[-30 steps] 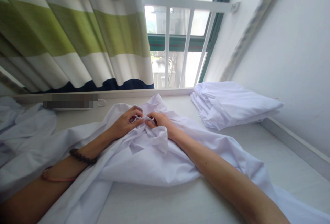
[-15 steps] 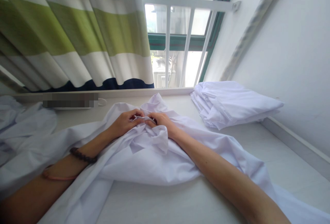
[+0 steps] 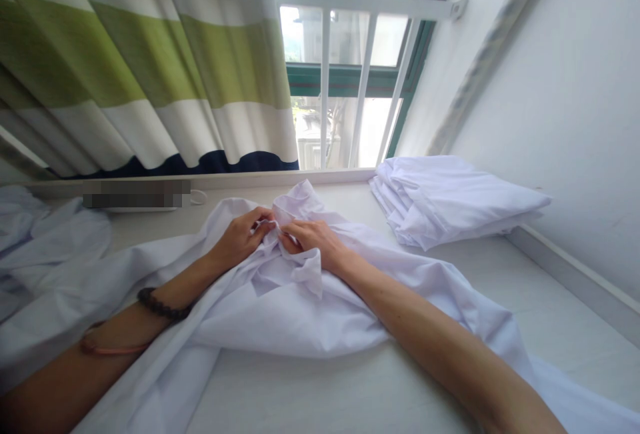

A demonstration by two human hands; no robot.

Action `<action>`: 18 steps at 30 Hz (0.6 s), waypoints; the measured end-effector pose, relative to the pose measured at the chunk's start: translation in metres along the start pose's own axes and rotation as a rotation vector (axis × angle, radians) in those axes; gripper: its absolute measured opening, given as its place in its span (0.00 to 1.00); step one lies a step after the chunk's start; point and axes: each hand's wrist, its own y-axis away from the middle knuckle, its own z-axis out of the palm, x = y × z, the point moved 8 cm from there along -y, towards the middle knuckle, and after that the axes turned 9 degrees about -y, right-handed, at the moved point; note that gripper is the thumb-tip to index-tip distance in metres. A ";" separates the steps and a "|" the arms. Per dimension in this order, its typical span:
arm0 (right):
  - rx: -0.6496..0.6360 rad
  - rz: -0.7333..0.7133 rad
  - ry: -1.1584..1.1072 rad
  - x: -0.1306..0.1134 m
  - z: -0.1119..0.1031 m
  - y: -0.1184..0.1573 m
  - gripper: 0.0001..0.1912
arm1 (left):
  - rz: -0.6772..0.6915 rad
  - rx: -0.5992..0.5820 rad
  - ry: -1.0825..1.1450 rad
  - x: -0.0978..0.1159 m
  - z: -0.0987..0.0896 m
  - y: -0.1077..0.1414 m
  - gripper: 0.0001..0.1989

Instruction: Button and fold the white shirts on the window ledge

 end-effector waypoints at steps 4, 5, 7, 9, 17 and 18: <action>0.049 0.197 -0.454 0.017 -0.002 -0.002 0.21 | 0.048 0.096 0.037 0.003 -0.010 0.000 0.10; 0.077 0.273 -0.584 0.024 -0.001 -0.002 0.22 | 0.047 0.129 0.058 0.003 -0.013 0.000 0.10; 0.120 0.374 -0.765 0.035 0.003 -0.002 0.23 | 0.047 0.188 0.084 0.003 -0.018 -0.001 0.10; 0.135 0.388 -0.829 0.039 0.006 -0.002 0.21 | 0.071 0.183 0.107 0.006 -0.017 -0.002 0.09; 0.088 0.423 -0.918 0.038 0.007 -0.002 0.19 | 0.155 0.060 0.219 0.013 -0.008 -0.002 0.08; 0.064 0.443 -0.947 0.039 0.007 -0.002 0.20 | 0.161 0.060 0.190 0.014 -0.008 -0.001 0.08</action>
